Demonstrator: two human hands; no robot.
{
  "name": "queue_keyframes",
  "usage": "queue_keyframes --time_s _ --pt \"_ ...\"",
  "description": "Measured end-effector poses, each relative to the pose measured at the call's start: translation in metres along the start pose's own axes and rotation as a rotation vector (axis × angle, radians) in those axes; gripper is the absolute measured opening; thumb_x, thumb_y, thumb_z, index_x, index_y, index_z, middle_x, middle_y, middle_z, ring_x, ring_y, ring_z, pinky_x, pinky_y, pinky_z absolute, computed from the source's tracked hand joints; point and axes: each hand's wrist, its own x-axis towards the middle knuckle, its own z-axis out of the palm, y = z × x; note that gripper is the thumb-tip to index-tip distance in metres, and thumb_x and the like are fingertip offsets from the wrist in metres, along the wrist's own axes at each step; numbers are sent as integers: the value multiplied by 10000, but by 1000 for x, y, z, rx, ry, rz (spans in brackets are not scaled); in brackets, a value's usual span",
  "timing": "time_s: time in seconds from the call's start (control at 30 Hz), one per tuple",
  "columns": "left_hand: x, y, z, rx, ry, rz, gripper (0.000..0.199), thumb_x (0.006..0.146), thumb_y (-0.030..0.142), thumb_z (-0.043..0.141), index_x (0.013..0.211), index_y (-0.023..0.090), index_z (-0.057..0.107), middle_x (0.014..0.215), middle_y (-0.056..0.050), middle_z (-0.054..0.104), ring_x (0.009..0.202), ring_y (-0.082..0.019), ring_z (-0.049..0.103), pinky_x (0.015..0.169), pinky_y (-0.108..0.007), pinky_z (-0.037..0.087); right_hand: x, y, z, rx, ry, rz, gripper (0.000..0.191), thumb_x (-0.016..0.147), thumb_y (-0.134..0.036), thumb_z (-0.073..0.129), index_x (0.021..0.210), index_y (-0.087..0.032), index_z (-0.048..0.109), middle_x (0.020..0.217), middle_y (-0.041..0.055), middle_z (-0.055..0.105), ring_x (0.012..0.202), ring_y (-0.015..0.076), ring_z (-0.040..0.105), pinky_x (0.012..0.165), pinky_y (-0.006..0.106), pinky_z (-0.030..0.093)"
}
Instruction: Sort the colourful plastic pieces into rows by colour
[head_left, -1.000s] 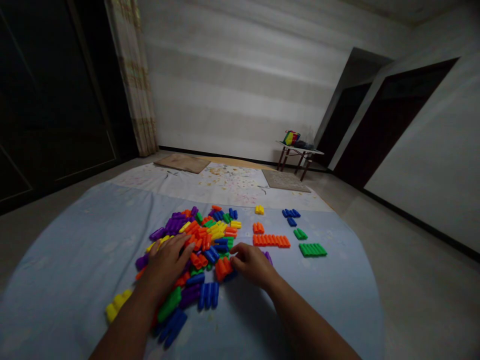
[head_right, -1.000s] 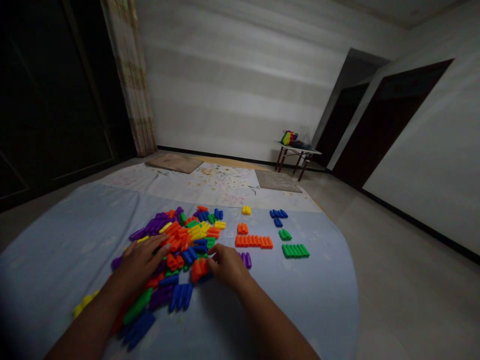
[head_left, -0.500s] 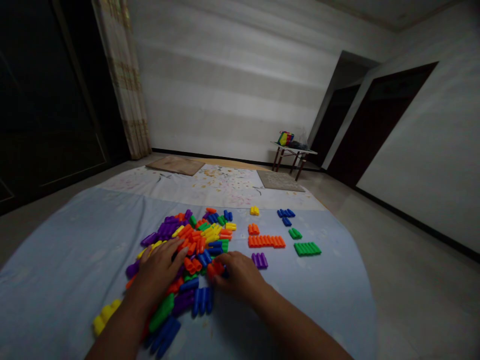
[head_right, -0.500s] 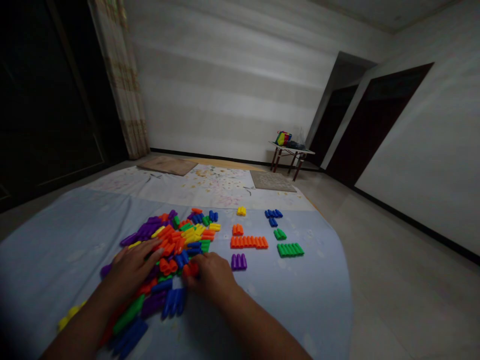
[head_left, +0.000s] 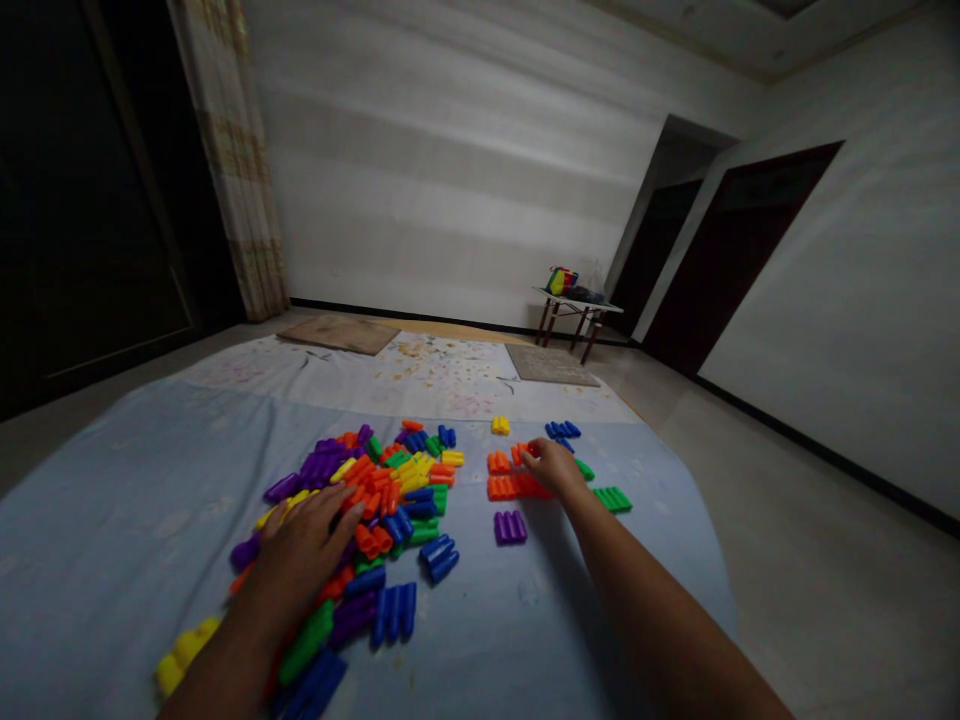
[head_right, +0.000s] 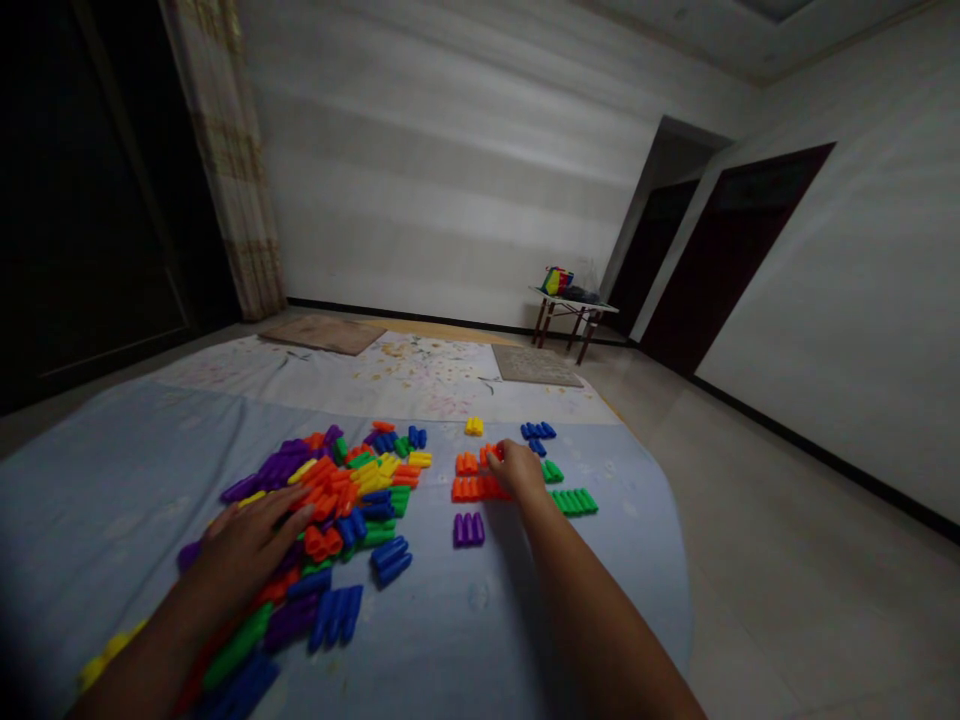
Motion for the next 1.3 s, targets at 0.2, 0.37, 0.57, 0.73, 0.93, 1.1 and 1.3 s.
queue_keyframes --time_s 0.2,0.37,0.57,0.73,0.93,1.1,1.3 --pt "1 -5 3 -5 5 -16 481 820 485 320 1131 237 590 1237 -58 572 1190 -248 466 1032 -482 250 5 4 11 -76 -62 12 333 799 -409 476 961 -194 672 961 116 687 938 237 599 769 312 396" --pt "1 -4 2 -12 -20 -2 488 829 480 305 1140 224 580 1247 -66 563 1198 -240 456 1034 -470 248 5 5 15 -73 -52 -11 327 794 -405 480 957 -200 675 936 102 693 931 235 595 773 320 395" --pt "0 -5 4 -18 -9 -15 482 827 489 321 1141 230 580 1246 -64 564 1199 -246 456 1030 -475 252 -5 1 10 21 57 -44 383 826 -411 453 1069 -169 623 942 88 686 916 215 590 795 315 396" --pt "1 -6 4 -7 -17 -9 484 832 477 316 1147 216 573 1251 -74 559 1202 -241 452 1030 -479 244 -33 -3 3 171 131 -145 325 856 -358 419 1030 -186 632 962 57 675 862 167 587 770 268 417" --pt "1 1 1 -5 -29 -30 483 834 447 304 1151 193 568 1258 -85 552 1204 -233 450 1040 -476 237 -69 -11 15 423 238 -271 239 830 -296 457 887 -190 664 823 50 676 763 171 581 713 289 436" --pt "1 -1 1 -56 -4 -41 510 833 479 305 1200 201 524 1287 -78 525 1221 -232 430 1047 -483 241 -74 -12 34 397 351 -399 170 815 -211 489 862 -185 651 791 50 668 754 180 555 729 318 423" --pt "-1 -17 -31 -103 -3 -116 548 801 536 337 1173 191 545 1269 -77 536 1185 -217 465 1011 -399 338 -72 -4 38 345 376 -521 158 830 -204 493 880 -178 640 823 62 669 784 198 551 744 345 410"
